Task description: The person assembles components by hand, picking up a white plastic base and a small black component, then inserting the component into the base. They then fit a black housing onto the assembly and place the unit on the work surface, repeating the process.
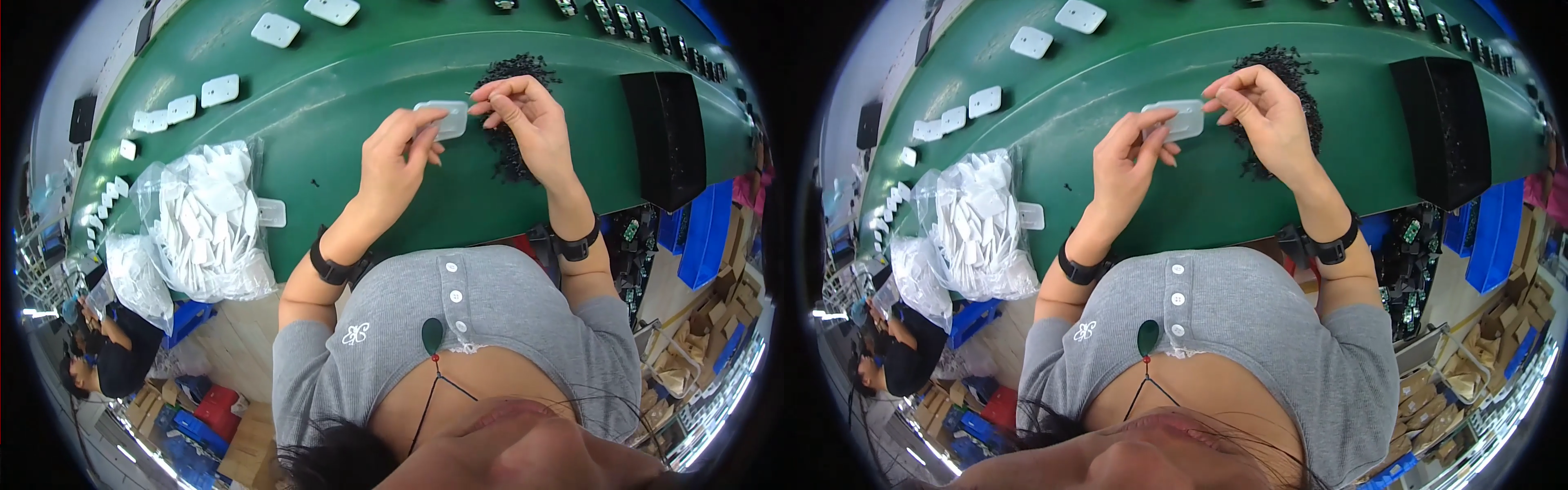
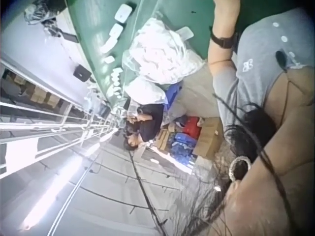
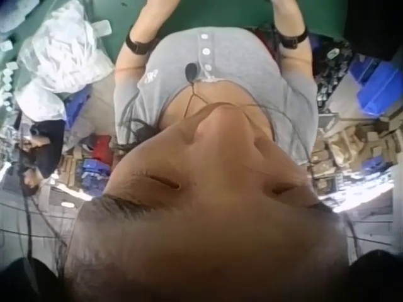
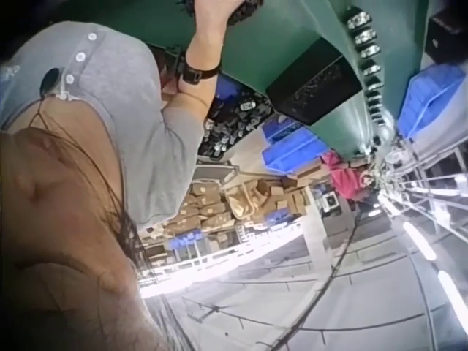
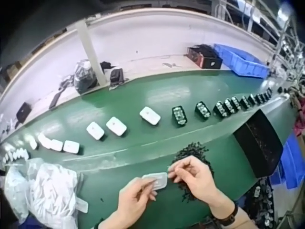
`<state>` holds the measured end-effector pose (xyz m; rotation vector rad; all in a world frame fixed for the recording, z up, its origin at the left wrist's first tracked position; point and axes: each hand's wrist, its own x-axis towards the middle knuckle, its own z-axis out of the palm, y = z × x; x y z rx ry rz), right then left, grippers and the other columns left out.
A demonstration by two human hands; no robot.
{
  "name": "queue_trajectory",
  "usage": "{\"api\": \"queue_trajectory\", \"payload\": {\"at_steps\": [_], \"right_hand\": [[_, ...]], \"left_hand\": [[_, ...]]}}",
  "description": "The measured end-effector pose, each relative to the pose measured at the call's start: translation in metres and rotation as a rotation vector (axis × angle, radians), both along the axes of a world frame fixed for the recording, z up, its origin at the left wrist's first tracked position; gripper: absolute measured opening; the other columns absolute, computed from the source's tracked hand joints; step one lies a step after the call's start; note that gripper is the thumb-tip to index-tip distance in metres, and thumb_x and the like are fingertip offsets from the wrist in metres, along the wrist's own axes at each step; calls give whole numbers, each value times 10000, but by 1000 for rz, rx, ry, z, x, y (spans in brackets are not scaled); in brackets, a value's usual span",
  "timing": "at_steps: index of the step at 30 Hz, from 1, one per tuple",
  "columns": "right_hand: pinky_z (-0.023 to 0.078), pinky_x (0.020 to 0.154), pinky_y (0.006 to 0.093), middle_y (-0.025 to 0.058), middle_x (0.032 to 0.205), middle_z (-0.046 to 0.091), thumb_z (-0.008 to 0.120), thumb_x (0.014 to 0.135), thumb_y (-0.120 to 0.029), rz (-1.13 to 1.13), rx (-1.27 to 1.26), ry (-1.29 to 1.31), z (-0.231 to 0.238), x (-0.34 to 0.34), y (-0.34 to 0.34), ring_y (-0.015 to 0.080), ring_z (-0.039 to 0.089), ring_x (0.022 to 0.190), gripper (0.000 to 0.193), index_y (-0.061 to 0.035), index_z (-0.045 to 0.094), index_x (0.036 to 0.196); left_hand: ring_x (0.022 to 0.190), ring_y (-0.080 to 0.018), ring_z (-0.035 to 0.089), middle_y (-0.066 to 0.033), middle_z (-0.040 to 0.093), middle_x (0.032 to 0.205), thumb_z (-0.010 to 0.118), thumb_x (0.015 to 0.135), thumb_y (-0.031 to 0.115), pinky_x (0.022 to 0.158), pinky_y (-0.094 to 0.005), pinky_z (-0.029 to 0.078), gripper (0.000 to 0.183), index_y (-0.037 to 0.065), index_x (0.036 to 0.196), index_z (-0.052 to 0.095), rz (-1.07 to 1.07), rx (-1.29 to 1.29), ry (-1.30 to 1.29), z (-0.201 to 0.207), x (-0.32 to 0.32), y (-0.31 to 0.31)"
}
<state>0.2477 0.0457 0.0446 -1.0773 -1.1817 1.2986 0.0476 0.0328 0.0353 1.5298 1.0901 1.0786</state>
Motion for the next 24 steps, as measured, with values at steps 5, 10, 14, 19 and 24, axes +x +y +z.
{"api": "queue_trajectory", "payload": {"at_steps": [5, 10, 14, 19, 24], "right_hand": [[473, 607, 205, 65, 868, 630, 624, 953, -96, 147, -124, 29, -1, -18, -3, 97, 603, 710, 123, -4, 571, 1016], [433, 529, 191, 41, 801, 601, 683, 897, -23, 142, -87, 127, -3, -42, -7, 82, 571, 660, 126, -22, 560, 930], [430, 534, 186, 46, 817, 612, 679, 902, -25, 159, -63, 51, -2, -48, -7, 81, 570, 660, 117, -21, 562, 906], [433, 562, 191, 71, 889, 629, 669, 904, -10, 210, -126, 27, 3, -49, -8, 85, 579, 682, 100, 5, 590, 963], [450, 616, 198, 58, 912, 616, 660, 904, 0, 163, 91, -241, 6, -53, -16, 88, 584, 710, 122, 25, 618, 1015]], "left_hand": [[642, -147, 643, -85, 597, 864, 595, 904, -46, 542, -254, 526, 208, 30, 1083, 667, 75, 41, -23, -1, -5, 3], [612, -151, 627, -85, 593, 857, 637, 860, -60, 519, -262, 509, 233, 41, 1066, 679, 60, 124, 50, 3, -12, 1], [591, -150, 614, -86, 591, 849, 659, 840, -60, 501, -265, 498, 195, 30, 1012, 675, 77, 181, 39, 0, -15, -2], [595, -146, 619, -84, 589, 837, 662, 839, -61, 491, -258, 500, 151, 17, 968, 664, 98, 211, 56, 0, -19, -4], [628, -137, 642, -83, 580, 839, 644, 865, -61, 497, -243, 518, 102, -2, 948, 645, 142, 56, -104, 0, -22, -6]]}}
